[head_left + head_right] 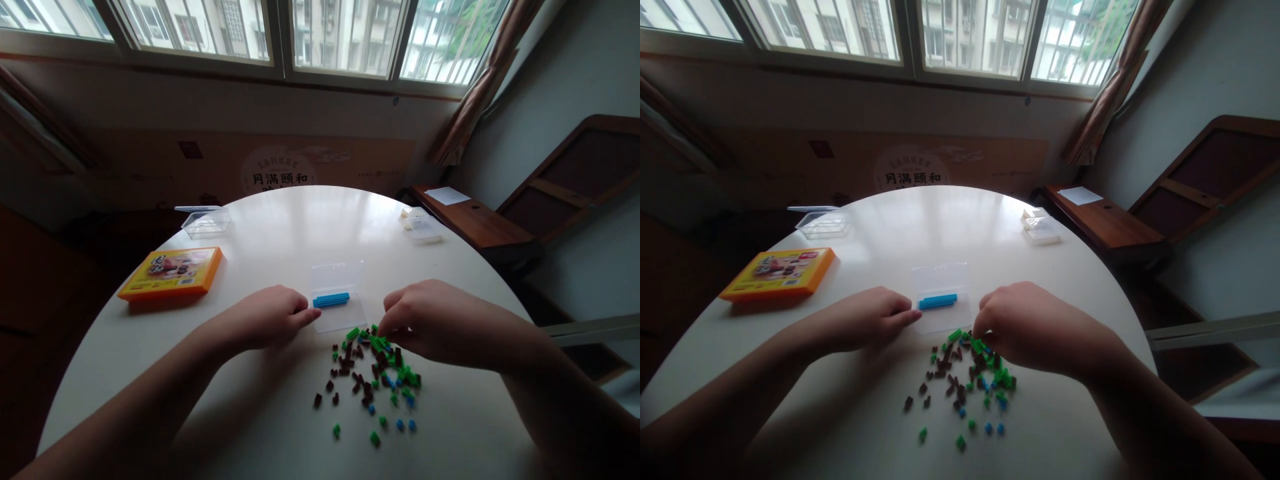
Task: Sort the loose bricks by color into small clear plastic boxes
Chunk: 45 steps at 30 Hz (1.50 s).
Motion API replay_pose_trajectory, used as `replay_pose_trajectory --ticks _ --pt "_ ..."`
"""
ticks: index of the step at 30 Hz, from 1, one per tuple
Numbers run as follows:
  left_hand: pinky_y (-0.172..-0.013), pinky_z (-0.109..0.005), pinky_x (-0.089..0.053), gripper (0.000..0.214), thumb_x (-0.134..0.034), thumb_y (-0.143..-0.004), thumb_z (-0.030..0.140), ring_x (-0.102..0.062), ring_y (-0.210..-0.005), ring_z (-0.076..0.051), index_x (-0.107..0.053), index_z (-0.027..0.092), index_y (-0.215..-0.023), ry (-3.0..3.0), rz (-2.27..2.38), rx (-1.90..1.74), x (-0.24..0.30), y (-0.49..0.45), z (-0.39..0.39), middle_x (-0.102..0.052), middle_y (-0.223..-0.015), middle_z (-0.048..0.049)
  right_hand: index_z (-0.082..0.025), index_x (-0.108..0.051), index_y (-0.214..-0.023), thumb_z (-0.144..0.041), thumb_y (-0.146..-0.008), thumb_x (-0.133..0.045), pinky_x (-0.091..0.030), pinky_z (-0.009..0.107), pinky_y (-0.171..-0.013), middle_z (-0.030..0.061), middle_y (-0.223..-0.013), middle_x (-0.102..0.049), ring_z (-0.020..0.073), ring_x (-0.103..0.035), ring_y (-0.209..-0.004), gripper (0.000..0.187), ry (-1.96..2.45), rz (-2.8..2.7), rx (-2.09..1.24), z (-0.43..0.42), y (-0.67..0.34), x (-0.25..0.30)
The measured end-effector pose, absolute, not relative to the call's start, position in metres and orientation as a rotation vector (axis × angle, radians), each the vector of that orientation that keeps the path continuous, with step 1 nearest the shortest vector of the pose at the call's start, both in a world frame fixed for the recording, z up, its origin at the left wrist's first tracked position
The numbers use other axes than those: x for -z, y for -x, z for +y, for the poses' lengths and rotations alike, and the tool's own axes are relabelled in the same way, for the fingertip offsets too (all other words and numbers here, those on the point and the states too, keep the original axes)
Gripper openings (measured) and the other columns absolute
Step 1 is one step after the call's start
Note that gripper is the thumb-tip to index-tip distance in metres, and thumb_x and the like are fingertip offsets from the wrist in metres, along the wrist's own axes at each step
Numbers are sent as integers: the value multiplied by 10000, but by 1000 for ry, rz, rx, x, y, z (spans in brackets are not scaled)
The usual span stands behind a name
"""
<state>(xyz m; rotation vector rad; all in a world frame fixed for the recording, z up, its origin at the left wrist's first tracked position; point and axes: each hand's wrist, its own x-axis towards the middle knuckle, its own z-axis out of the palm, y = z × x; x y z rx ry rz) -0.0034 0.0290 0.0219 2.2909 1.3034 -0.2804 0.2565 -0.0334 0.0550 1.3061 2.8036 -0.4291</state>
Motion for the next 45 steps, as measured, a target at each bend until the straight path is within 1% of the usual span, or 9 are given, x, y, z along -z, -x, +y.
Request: replay_pose_trajectory --ticks 3,5,14,21,26,31,35,42,45 --pt "-549 -282 -350 558 -340 -903 604 -557 -599 -179 -666 195 -709 -2300 1268 297 -22 6 32 -699 -739 -69 -354 -773 -804 -131 -729 -605 -365 262 -598 -36 -737 -721 149 -623 -656 289 -1313 2709 487 -34 -263 -49" --pt "-550 -281 -345 571 -332 -905 609 -544 -586 -171 -656 188 -695 -2307 1252 298 -22 6 33 -686 -719 -67 -350 -779 -830 -127 -713 -604 -376 269 -611 -28 -773 -737 160 -641 -685 307 -1358 2665 471 -33 -267 -45" --pt "-551 -284 -331 531 -362 -897 574 -519 -560 -164 -619 184 -645 -2287 1239 310 -17 6 38 -662 -662 -56 -333 -768 -889 -153 -765 -571 -368 264 -650 -26 -848 -741 156 -638 -737 294 -1286 2684 435 -36 -265 -58" --pt "-551 -286 -330 542 -354 -895 591 -519 -556 -168 -609 190 -635 -2294 1226 317 -15 7 39 -651 -636 -51 -280 -757 -831 -149 -802 -577 -334 275 -622 -6 -768 -701 147 -597 -680 224 -1302 2824 320 -43 -254 -70" --pt "-560 -292 -331 544 -358 -892 594 -520 -560 -171 -630 191 -648 -2295 1235 335 -17 5 39 -662 -658 -56 -249 -740 -931 -251 -900 -578 -362 251 -655 -3 -810 -687 116 -585 -712 165 -1230 3046 519 -39 -262 -54" --pt "-549 -289 -319 541 -357 -896 594 -516 -564 -169 -610 189 -640 -2314 1235 341 -17 5 39 -655 -662 -54 -250 -732 -913 -226 -875 -613 -379 231 -666 -13 -798 -668 105 -579 -721 128 -1022 3074 746 -34 -276 -36" --pt "-545 -286 -314 529 -361 -901 578 -513 -557 -166 -601 192 -632 -2309 1231 351 -17 5 40 -645 -646 -48 -279 -740 -949 -176 -826 -636 -396 223 -707 -25 -879 -699 107 -614 -774 191 -941 2978 853 -38 -279 -36" --pt "-541 -285 -308 499 -389 -888 566 -505 -546 -162 -577 194 -614 -2294 1235 329 -16 5 40 -631 -618 -41 -263 -704 -742 -131 -747 -596 -334 245 -605 -38 -801 -684 109 -558 -695 171 -848 2896 718 -49 -272 -37" --pt "-539 -285 -308 497 -393 -884 571 -504 -548 -161 -573 194 -614 -2297 1232 325 -16 4 41 -629 -620 -40 -251 -693 -716 -152 -742 -595 -330 252 -610 -25 -775 -674 120 -553 -695 141 -869 2854 685 -48 -272 -36"
